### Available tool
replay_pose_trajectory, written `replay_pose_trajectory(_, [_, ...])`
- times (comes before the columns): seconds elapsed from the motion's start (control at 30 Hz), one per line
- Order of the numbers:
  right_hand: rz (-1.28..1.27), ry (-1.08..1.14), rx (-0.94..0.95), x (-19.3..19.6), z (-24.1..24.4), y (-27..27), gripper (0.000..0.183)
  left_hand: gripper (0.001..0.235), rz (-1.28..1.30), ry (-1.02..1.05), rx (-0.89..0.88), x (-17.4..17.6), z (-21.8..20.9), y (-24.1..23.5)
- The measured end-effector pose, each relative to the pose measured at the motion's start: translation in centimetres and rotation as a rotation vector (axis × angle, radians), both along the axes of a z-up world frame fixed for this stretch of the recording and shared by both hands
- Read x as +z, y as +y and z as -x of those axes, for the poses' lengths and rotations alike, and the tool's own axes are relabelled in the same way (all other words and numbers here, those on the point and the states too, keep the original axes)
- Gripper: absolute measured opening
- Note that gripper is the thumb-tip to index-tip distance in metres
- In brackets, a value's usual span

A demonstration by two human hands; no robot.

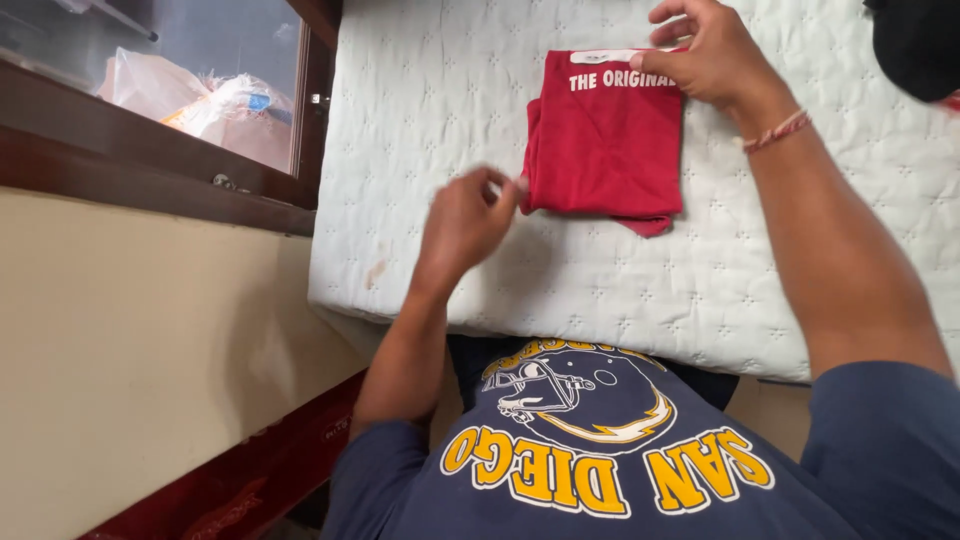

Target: A person is meticulously smoothing and folding tank tops on a mattress.

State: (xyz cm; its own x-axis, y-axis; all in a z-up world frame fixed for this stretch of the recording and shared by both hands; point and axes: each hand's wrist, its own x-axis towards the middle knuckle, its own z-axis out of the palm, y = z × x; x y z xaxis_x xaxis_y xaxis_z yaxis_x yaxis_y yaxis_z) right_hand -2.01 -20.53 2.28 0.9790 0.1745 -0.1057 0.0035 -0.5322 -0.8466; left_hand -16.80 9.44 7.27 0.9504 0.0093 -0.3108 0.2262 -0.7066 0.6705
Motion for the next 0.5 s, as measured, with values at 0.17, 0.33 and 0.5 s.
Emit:
replay_pose_trajectory(0.17, [0.185, -0.277, -0.16, -1.1, 4.9, 0.9, 0.05, 0.046, -0.125, -0.126, -0.009, -3.3, -5.0, -2.9])
replay_pose_trajectory(0.33, [0.343, 0.011, -0.239, 1.3, 10.2, 0.6, 0.049, 0.056, -0.311, 0.042, -0.13, -5.3, -5.8, -4.0])
replay_pose_trajectory(0.5, [0.081, 0.032, -0.186, -1.7, 13.8, -0.5, 0.047, 0.03, -0.006, -0.097, -0.107, -2.8, -3.5, -2.9])
